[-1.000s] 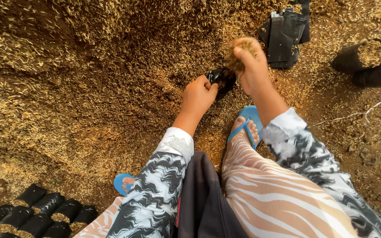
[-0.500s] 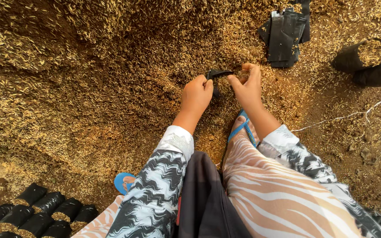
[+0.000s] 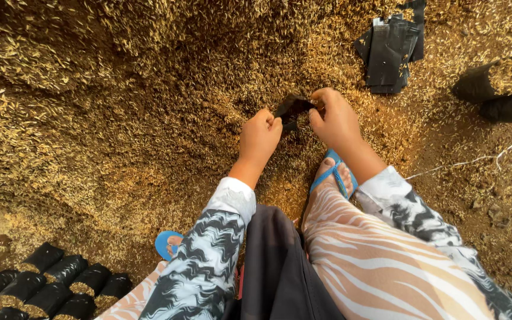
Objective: The person repeatedly scoops dry organic material from a large pile and fills black plastic nursery pots. They hold each pot, pack the material inside, and place the filled pots aside. The process continues throughout the clip.
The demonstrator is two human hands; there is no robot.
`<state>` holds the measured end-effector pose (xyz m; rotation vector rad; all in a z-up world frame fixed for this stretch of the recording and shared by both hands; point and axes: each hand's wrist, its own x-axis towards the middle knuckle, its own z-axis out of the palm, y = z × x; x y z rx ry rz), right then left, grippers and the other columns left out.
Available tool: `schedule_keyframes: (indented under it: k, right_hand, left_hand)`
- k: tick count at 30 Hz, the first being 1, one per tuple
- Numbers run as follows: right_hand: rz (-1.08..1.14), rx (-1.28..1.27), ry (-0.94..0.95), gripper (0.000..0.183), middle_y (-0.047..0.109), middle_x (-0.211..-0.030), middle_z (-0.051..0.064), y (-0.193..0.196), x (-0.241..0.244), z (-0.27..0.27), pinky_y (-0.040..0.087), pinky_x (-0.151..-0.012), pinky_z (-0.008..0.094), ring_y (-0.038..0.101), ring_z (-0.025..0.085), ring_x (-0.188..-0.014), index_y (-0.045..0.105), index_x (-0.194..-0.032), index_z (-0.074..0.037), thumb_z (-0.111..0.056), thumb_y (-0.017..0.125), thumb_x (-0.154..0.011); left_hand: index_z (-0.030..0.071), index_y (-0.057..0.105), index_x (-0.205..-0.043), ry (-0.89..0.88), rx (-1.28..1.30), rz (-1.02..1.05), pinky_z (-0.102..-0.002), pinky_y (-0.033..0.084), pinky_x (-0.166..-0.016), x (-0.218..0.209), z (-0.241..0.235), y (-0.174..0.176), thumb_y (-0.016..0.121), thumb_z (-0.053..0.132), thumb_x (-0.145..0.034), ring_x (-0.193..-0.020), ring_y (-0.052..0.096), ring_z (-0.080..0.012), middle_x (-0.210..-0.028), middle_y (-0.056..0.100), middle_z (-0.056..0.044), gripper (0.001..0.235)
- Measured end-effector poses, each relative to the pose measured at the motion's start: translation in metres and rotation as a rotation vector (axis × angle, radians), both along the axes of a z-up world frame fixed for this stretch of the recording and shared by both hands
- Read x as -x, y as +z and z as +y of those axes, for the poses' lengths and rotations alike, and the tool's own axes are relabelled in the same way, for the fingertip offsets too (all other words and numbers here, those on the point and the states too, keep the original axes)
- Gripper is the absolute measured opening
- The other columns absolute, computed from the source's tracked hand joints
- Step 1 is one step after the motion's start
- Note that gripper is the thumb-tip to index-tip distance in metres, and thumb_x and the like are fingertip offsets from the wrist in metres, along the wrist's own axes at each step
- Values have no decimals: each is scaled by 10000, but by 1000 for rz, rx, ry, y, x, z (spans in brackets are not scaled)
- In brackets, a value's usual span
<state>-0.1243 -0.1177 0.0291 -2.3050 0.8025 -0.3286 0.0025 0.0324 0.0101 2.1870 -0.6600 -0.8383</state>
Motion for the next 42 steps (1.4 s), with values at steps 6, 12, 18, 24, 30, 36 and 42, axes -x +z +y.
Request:
schedule_keyframes:
  k: [6, 12, 18, 24, 30, 36, 42]
  right_hand:
    - [-44, 36, 292, 338, 689, -1041, 154, 13, 5, 18, 548, -720, 435, 676, 350, -853, 669, -1148, -58, -51, 647, -811]
    - [39, -75, 267, 225, 686, -1008, 103, -11, 15, 2, 556, -833, 434, 679, 331, -945, 703, -1071, -113, -68, 678, -852]
    - [-200, 158, 19, 565, 471, -1493, 255, -67, 13, -39, 392, -1158, 516, 452, 450, -1381, 510, -1477, -53, -227, 778, -1011]
    - [-36, 481, 190, 770, 414, -1542, 266, -97, -25, -52, 327, -1125, 615, 401, 470, -1375, 535, -1484, -159, -456, 884, -866]
    - [-24, 470, 287, 459, 583, -1301, 130, -108, -21, -66, 488, -977, 477, 574, 351, -1147, 648, -1258, -177, -269, 875, -869]
    - [-360, -263, -111, 189, 645, -1095, 60, -106, -14, -52, 510, -790, 334, 587, 181, -911, 636, -1162, -114, -143, 742, -1009]
    - [-727, -1189, -373, 88, 663, -1034, 36, -49, 4, -9, 555, -810, 297, 638, 127, -905, 606, -1085, -83, -86, 627, -999]
  left_hand:
    - [57, 580, -795, 21, 53, -10, -365, 449, -496, 2, -1, -7, 674, 241, -939, -500, 569, -202, -607, 609, -74, 252]
    - [36, 591, -792, 32, -33, -14, -404, 482, -533, 0, -2, -6, 689, 262, -914, -538, 612, -262, -631, 640, -108, 276]
    - [31, 690, -833, -29, -198, 114, -385, 525, -614, 7, -5, -10, 717, 344, -867, -627, 682, -259, -706, 705, -115, 316]
    - [27, 657, -893, 36, -156, 412, -346, 570, -587, 18, -6, -30, 644, 284, -904, -599, 709, -189, -711, 727, -98, 258]
    - [21, 646, -878, 48, -154, 463, -328, 581, -584, 17, -8, -34, 674, 296, -909, -594, 711, -164, -707, 725, -77, 278]
    - [21, 651, -833, -4, -159, 164, -371, 510, -595, 15, 2, -21, 735, 383, -892, -606, 659, -230, -692, 687, -96, 377]
    - [37, 597, -841, -19, -79, 143, -388, 472, -552, 14, 2, -16, 666, 308, -941, -561, 605, -206, -671, 643, -76, 297]
